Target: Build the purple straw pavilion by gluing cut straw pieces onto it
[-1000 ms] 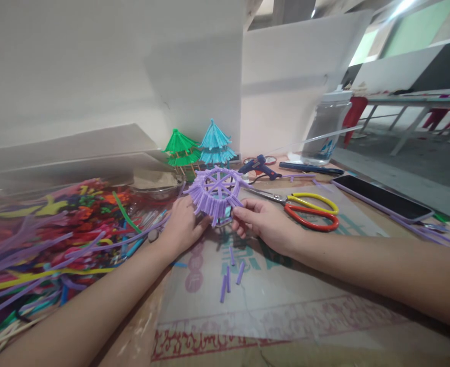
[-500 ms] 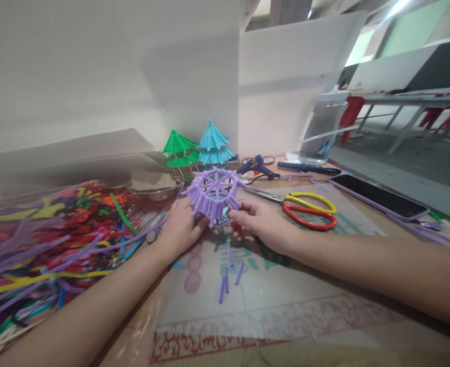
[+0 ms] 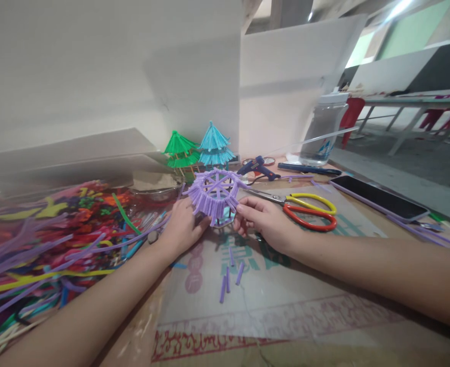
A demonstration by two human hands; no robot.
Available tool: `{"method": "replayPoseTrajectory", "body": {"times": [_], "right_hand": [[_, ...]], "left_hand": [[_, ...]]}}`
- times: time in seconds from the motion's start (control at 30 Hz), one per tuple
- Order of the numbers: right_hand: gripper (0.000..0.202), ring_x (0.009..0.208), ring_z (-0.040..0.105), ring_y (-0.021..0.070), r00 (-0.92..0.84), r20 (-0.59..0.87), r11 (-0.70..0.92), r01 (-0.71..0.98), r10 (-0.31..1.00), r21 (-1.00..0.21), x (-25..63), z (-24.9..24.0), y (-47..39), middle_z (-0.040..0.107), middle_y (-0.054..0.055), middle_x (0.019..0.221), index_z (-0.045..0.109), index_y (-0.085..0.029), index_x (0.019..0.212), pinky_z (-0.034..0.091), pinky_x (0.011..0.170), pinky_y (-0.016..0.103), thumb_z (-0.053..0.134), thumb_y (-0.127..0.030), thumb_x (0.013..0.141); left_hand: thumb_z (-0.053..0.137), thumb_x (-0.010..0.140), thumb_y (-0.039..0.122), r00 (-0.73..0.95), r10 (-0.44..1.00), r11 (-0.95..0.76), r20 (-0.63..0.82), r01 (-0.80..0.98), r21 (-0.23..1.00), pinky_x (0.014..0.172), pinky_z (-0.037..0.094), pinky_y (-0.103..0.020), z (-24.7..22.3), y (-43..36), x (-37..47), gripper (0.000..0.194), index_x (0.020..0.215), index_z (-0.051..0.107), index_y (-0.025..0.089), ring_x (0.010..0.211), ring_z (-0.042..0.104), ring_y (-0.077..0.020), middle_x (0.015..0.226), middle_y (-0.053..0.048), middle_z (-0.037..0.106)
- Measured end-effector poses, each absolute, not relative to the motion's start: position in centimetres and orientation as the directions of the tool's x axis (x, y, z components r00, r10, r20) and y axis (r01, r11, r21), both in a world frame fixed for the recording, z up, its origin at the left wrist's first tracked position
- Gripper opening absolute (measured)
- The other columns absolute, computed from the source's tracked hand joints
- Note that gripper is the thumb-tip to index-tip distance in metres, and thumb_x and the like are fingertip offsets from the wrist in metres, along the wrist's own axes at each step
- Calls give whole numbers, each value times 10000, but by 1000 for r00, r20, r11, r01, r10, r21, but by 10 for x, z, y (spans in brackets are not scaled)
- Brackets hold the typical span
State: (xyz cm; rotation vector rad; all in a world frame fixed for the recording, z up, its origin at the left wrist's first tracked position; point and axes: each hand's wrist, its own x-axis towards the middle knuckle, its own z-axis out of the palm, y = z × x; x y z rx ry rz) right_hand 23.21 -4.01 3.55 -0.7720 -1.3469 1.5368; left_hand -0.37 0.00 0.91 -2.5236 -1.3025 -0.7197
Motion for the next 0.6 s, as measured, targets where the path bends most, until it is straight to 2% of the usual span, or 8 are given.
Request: {"method": "replayPoseTrajectory", "body": {"times": [0.6], "right_hand": [[360, 524, 580, 91, -347, 123, 67, -169, 930, -983, 230, 41, -46, 653, -26, 605, 544, -190, 713, 473, 551, 237, 734, -487, 787]], "left_hand": [[508, 904, 325, 515, 689, -588, 509, 808, -22, 1022, 410, -506, 8, -2, -5, 322, 1134, 642, 144, 1212, 502, -330, 1213, -155, 609]]}}
